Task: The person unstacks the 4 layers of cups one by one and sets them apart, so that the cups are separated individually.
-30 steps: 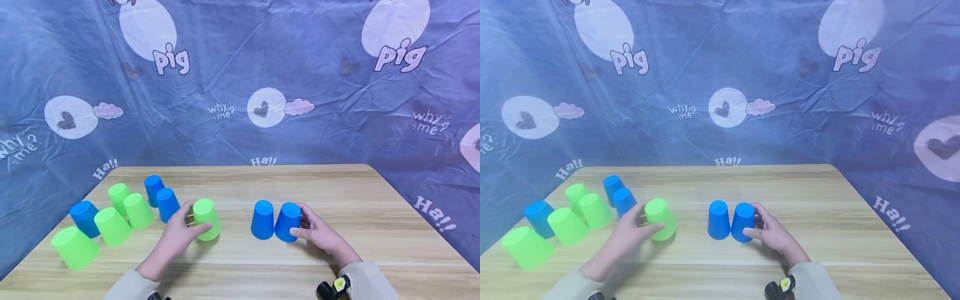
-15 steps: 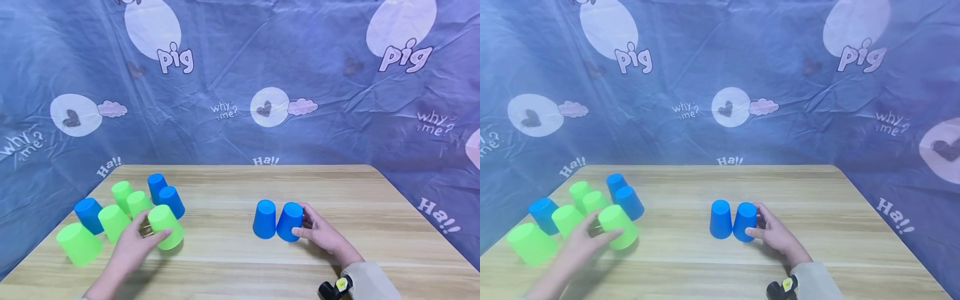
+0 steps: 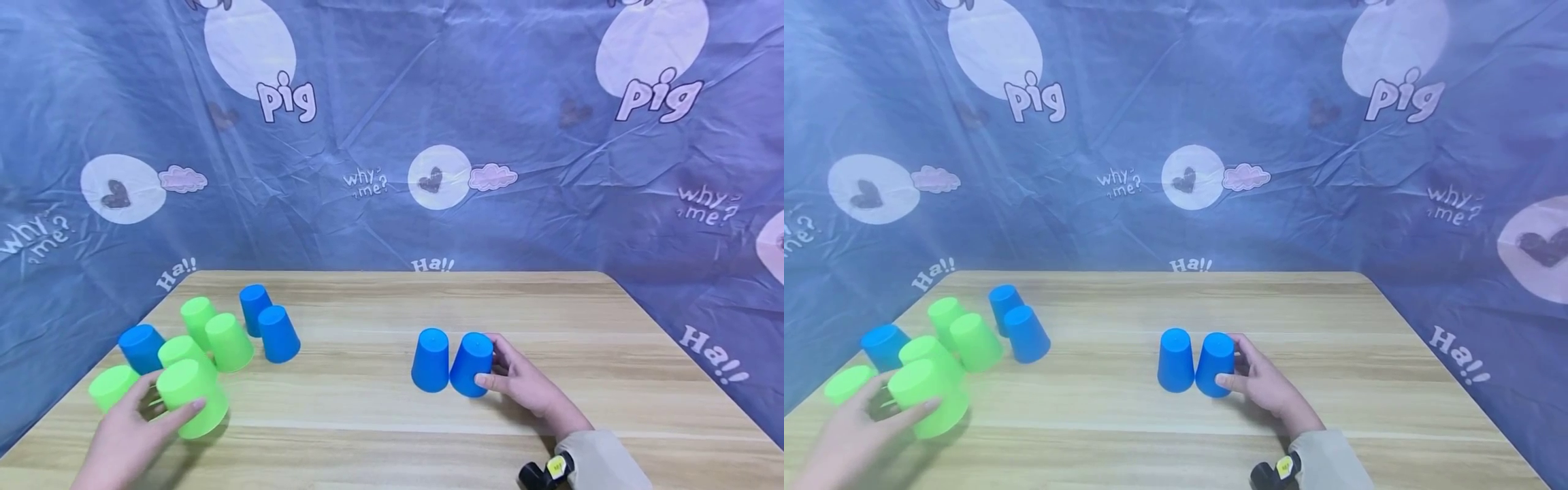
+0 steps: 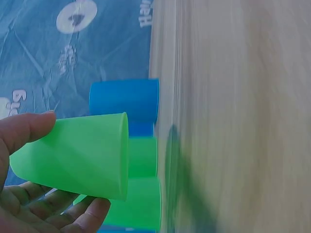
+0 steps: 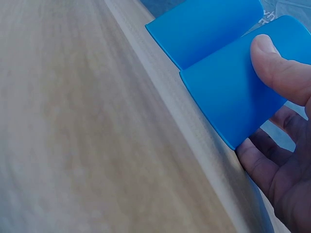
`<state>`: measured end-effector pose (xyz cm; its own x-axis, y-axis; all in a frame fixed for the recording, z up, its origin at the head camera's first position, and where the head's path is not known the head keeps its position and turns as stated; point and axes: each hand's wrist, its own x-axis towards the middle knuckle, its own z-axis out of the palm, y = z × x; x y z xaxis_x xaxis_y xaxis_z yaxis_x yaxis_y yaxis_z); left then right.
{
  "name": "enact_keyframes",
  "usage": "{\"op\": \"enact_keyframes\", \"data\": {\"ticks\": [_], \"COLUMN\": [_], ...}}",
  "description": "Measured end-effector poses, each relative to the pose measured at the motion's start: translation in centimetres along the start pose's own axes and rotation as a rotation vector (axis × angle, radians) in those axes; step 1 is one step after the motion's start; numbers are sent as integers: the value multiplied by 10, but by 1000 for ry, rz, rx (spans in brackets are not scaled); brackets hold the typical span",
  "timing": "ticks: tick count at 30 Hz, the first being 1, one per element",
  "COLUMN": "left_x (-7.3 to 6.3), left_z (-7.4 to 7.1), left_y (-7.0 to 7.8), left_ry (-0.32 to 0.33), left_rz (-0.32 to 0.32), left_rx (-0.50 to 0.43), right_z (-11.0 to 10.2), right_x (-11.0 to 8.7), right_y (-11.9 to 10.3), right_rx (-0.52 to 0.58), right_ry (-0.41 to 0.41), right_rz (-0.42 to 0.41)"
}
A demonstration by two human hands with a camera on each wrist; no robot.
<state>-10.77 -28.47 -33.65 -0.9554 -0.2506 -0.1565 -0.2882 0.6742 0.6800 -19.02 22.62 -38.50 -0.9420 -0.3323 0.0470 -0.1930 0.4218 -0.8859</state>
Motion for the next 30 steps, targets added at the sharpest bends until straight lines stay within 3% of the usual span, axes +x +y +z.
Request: {"op": "enact_keyframes", "data": {"ticks": [9, 20, 30], "left_x": [3, 6, 10], "left_z": [-5, -2, -2], "left_y": [-21, -36, -43], "left_ry": [81, 159, 160], "left_rz": [-94, -116, -134], "left_rx": [15, 51, 49], "right_z": [1, 1, 0], "right_x": [0, -1, -1], "right_y": [1, -1, -3], "right_rx": [5, 6, 8], "right_ry": [6, 8, -2], "right_rz": [19, 30, 12]}}
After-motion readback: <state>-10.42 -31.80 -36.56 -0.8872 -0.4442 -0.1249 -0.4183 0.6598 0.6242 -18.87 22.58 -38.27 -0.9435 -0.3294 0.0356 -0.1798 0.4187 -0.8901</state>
